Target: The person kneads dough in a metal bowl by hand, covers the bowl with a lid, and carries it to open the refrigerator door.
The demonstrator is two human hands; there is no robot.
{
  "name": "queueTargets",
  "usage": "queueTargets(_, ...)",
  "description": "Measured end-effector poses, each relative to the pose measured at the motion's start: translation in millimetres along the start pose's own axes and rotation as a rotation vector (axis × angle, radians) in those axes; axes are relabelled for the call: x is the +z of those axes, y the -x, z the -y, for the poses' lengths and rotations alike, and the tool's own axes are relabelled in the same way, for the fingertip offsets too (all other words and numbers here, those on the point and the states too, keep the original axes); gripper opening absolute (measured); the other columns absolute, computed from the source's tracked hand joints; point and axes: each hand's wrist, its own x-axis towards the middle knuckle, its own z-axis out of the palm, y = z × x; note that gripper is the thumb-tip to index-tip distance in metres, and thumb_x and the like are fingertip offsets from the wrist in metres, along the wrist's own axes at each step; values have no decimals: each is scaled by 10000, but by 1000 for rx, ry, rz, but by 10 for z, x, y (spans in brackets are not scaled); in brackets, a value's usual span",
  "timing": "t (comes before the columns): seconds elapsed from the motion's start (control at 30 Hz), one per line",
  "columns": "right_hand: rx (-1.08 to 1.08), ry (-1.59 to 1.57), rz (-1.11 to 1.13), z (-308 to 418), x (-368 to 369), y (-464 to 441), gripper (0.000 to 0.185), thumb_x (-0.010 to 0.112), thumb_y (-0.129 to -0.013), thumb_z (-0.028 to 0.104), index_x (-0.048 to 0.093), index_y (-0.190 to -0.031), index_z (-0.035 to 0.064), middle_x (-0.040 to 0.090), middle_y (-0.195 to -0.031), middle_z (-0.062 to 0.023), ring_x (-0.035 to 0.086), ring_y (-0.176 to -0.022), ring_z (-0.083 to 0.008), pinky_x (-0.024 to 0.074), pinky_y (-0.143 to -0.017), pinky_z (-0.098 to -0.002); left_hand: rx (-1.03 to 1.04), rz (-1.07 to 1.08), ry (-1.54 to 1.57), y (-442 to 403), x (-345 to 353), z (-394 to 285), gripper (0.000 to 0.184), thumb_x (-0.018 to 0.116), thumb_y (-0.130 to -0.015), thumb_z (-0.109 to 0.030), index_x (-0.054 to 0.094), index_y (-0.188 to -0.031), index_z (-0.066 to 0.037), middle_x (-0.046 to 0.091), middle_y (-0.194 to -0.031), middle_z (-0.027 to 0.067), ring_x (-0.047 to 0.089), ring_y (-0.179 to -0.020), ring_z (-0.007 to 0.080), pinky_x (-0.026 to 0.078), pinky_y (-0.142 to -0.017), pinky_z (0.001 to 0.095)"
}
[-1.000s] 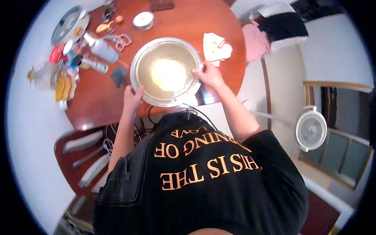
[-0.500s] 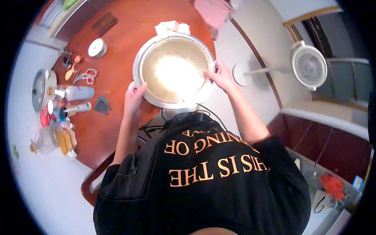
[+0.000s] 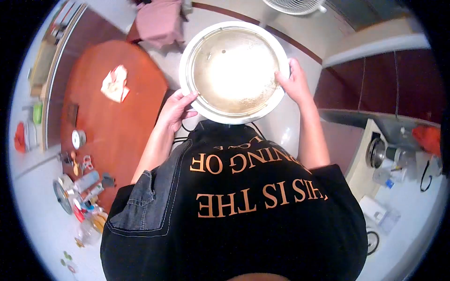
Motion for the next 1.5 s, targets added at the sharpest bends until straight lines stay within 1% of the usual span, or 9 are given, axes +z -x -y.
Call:
queueTargets(0.17, 134, 120, -188, -435, -1042, 156, 419, 693, -766, 232, 551, -1066, -24, 664, -912, -185, 659, -846, -253, 515, -763, -373, -34, 189, -105, -482, 1141, -218, 282, 748, -855, -238, 638, -1077, -104, 702, -905, 10, 680, -723, 89, 573, -583, 191)
queueTargets(0.43, 271, -127, -463, -1269, -2049, 305, 327, 686, -768, 194, 569, -990, -17, 646, -846, -149, 606, -760, -201, 495, -705, -357, -109, 467, -210, -1174, 2573, -581, 237, 730, -865, -163, 647, -1076, -95, 710, -930, 36, 695, -775, 121, 601, -667, 238)
queueTargets(0.57, 285, 81, -545, -1486, -2542, 167, 183, 653, -811, 66, 560, -962, 21, 603, -849, -31, 535, -736, -79, 462, -653, -265, -118, 534, -271, -1598, 3267, -764, 226, 723, -869, -153, 650, -1078, -108, 707, -915, 26, 691, -729, 106, 593, -573, 207)
queueTargets(0.67, 394, 8, -615, -1492, -2866, 18, 179, 669, -811, 79, 553, -935, 25, 598, -833, -30, 538, -736, -85, 457, -639, -269, -94, 511, -321, -1867, 3884, -1055, 345, 763, -830, -132, 607, -1135, -90, 688, -1035, 58, 671, -882, 138, 576, -746, 304)
queueTargets(0.87, 618, -181, -818, -1523, -3429, -391, 255, 671, -820, 158, 547, -987, 9, 606, -816, -51, 566, -704, -110, 471, -616, -286, 93, 668, -83, -2676, 5327, -1453, 424, 752, -797, -35, 565, -1177, -42, 656, -1096, 104, 650, -973, 193, 539, -841, 331)
queueTargets(1.07, 523, -285, -1133, -2191, -3750, -651, 267, 696, -824, 168, 548, -998, 31, 616, -825, -25, 565, -722, -106, 465, -607, -278, 160, 763, -341, -3221, 6700, -1890, 375, 657, -715, -1, 585, -1083, -4, 650, -929, 65, 583, -773, 128, 451, -662, 265)
queueTargets(1.13, 525, -649, -1202, -2425, -3845, -802, 307, 718, -823, 184, 558, -1044, 43, 631, -844, -33, 580, -714, -119, 471, -600, -277, 220, 902, -414, -3588, 7230, -1968, 348, 649, -711, 6, 598, -1055, -6, 652, -899, 59, 581, -747, 122, 447, -641, 259)
queueTargets(1.27, 516, -933, -1272, -2739, -4044, -1353, 360, 732, -832, 213, 568, -1123, 78, 644, -852, -35, 603, -693, -139, 487, -594, -264, 249, 1017, -515, -3907, 7967, -2224, 413, 609, -704, 51, 602, -1116, 17, 673, -934, 60, 625, -793, 138, 503, -709, 279)
queueTargets(1.5, 582, -1231, -793, -3996, -4542, -2107, 395, 714, -821, 187, 568, -1156, 38, 644, -907, -79, 638, -780, -212, 546, -647, -352, 285, 937, -575, -4794, 8745, -2592, 364, 647, -719, 54, 635, -1081, 22, 681, -963, 78, 640, -831, 150, 510, -769, 285)
